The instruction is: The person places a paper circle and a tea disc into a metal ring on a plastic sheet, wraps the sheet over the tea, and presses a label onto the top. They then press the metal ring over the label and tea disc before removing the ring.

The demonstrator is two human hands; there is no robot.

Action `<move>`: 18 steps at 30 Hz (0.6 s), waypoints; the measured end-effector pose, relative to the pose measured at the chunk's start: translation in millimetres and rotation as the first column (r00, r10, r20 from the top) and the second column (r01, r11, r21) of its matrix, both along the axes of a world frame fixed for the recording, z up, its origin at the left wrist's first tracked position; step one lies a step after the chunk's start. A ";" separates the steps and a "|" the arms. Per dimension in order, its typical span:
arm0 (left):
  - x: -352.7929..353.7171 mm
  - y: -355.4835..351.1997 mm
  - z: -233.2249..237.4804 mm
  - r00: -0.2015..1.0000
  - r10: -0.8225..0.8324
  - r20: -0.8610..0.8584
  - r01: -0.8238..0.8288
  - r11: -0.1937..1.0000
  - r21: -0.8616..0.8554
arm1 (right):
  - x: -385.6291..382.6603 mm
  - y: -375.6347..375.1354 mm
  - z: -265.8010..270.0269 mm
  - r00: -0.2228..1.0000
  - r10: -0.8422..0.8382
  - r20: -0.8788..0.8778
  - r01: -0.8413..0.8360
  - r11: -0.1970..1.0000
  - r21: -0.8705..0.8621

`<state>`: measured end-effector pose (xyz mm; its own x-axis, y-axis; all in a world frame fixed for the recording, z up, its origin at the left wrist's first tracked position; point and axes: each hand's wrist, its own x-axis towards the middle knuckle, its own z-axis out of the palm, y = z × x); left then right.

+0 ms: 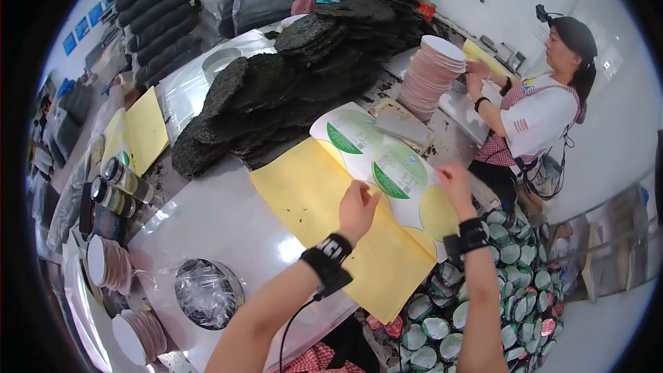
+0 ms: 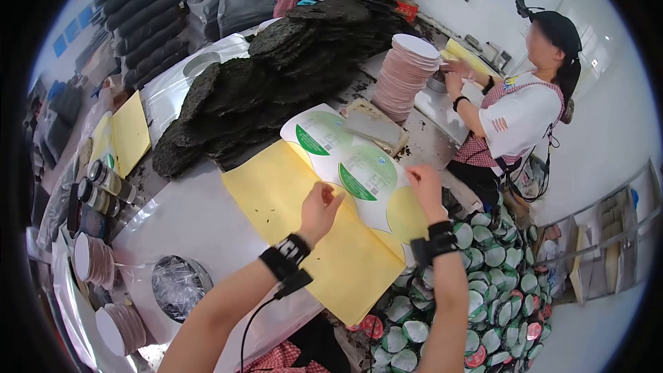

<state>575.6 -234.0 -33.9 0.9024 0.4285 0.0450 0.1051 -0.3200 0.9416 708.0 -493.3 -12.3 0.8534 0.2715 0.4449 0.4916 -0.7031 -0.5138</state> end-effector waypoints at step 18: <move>-167.8 27.4 17.3 0.862 -0.503 -0.066 0.483 0.853 -0.196 | -159.9 26.0 17.0 0.969 0.230 0.085 -0.176 0.893 -0.413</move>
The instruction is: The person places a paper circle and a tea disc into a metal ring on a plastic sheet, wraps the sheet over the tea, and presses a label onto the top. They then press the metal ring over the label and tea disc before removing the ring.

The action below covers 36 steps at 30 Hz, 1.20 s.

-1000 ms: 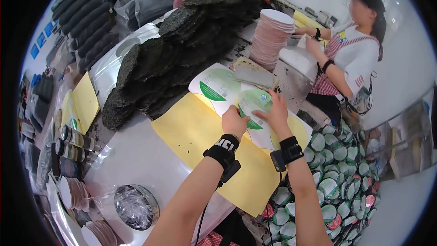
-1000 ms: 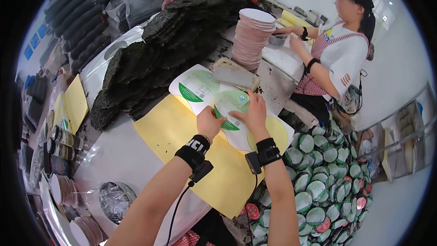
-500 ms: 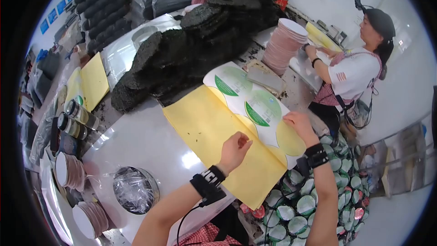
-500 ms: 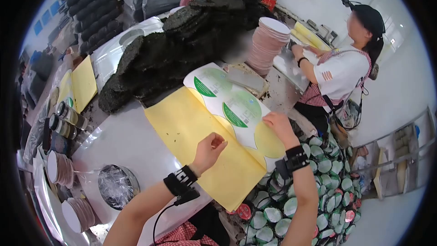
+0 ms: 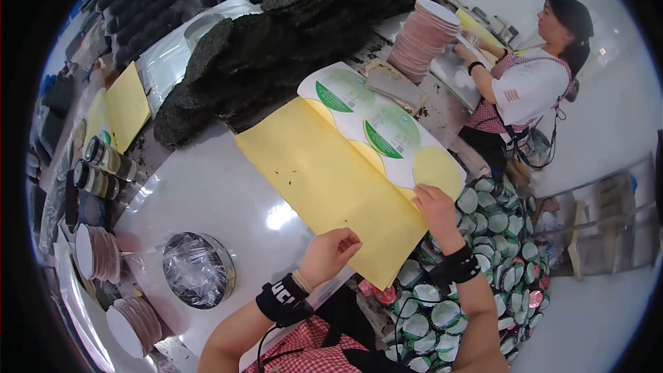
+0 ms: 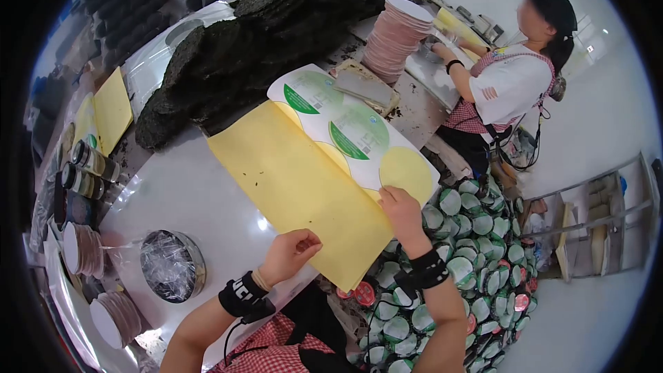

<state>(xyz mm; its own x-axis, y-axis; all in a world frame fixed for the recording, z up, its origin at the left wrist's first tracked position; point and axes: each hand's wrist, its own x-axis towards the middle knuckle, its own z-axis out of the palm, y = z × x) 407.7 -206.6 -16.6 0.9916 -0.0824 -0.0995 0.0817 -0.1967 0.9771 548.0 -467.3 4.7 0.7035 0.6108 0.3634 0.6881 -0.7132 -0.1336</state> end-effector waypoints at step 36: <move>-80.7 33.6 6.0 0.999 0.028 0.018 -0.028 0.999 -0.018 | -26.4 -24.5 -47.4 0.836 -0.549 0.011 0.543 0.829 0.135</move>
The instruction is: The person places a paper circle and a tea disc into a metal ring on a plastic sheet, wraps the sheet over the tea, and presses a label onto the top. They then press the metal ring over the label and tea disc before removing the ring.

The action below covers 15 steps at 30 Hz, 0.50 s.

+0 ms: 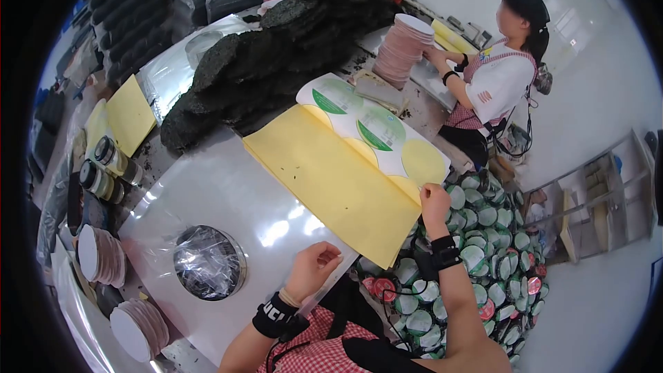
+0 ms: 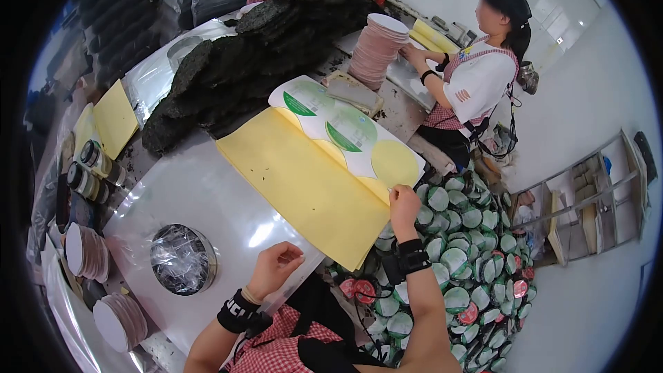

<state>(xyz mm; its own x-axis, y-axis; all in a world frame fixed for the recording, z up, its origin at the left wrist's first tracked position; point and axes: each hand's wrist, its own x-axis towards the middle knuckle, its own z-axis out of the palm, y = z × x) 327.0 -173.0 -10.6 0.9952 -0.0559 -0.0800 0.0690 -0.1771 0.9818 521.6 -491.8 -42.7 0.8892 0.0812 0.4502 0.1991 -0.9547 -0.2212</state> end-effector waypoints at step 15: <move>-0.2 -5.5 -10.5 0.999 0.015 -0.044 -0.017 0.998 -0.053 | 17.6 -4.1 12.1 0.987 0.004 -0.162 0.008 0.997 0.075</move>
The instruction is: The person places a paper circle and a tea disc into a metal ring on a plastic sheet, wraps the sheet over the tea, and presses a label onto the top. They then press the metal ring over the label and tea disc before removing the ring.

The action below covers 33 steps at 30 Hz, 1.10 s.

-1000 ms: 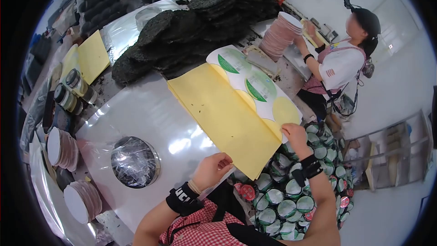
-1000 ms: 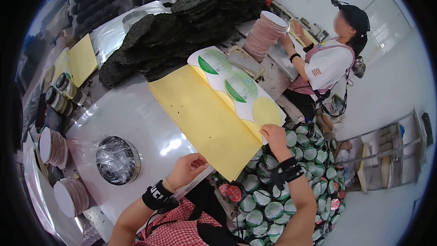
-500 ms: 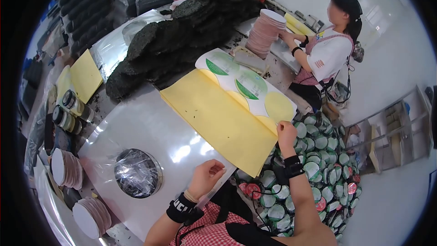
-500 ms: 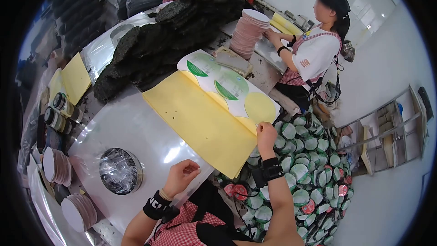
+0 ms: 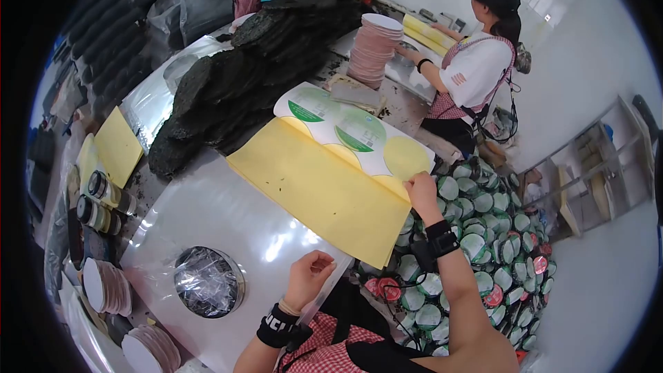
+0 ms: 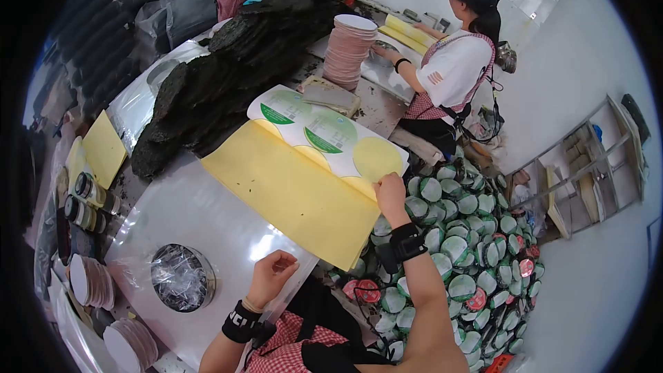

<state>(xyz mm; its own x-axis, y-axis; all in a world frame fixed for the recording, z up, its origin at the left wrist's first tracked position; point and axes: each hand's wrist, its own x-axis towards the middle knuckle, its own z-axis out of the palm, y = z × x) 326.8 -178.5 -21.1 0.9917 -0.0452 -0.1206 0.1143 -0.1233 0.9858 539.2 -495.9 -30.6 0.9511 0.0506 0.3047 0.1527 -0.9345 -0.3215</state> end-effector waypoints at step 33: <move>-2.1 5.9 -10.1 1.000 0.019 0.013 -0.019 1.000 -0.016 | -18.9 1.3 9.8 0.997 -0.009 0.076 0.015 0.997 -0.079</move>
